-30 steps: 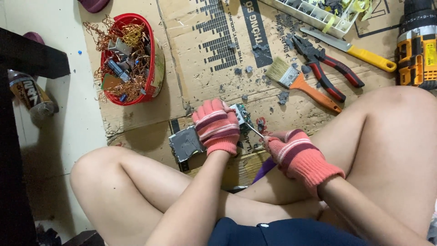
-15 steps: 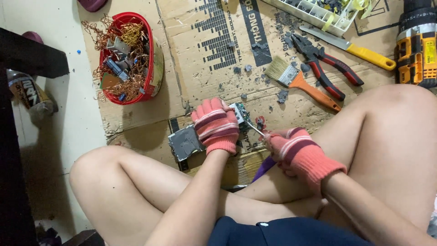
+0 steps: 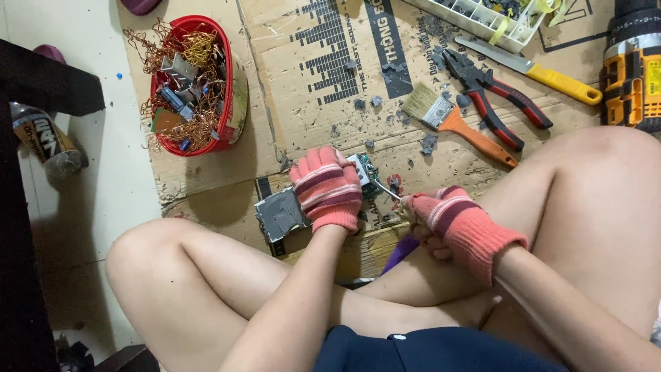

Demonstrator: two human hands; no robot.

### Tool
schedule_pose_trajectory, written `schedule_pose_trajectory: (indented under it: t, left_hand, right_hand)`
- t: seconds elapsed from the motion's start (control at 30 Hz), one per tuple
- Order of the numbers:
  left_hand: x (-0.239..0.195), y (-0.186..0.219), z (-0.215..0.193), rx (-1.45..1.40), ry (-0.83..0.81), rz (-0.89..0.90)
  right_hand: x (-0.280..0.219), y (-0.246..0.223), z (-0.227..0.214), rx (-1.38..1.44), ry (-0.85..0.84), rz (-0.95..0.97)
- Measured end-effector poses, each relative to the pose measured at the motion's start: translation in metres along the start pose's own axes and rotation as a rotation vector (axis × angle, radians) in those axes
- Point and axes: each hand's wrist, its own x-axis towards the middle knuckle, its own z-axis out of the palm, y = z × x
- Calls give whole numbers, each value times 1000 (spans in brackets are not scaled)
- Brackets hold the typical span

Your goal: The person sits on the floor and uses a screwdriver to remove screws from a small electronic device. They then use a brush to clean the device and continue to manipulate it with their hands.

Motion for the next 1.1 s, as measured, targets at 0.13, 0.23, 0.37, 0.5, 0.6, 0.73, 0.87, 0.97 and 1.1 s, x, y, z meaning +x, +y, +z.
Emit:
schedule_pose_trajectory:
  t: [0.13, 0.23, 0.37, 0.5, 0.6, 0.73, 0.87, 0.97, 1.1]
  left_hand:
    - [0, 2, -7, 1, 10, 3]
    - [1, 0, 0, 10, 16, 11]
    - [-1, -2, 4, -4, 2, 0]
    - [-1, -3, 11, -2, 25, 0]
    - [-1, 0, 3, -3, 10, 0]
    - [-1, -4, 13, -4, 2, -1]
    - [-2, -5, 14, 7, -2, -1]
    - [-1, -2, 8, 14, -6, -5]
    - [-1, -1, 6, 23, 8, -4]
  right_hand:
    - [-40, -36, 11, -181, 84, -72]
    - [-46, -46, 8, -381, 56, -91]
    - [-36, -30, 2, -188, 114, -24]
    - [-33, -26, 1, -191, 103, 16]
    - [-31, -26, 1, -194, 106, 16]
    - [-14, -20, -4, -125, 97, 34]
    - [-11, -21, -9, -92, -28, 62]
    - [-11, -28, -17, -29, -132, 143]
    - [-18, -31, -22, 112, -223, 156]
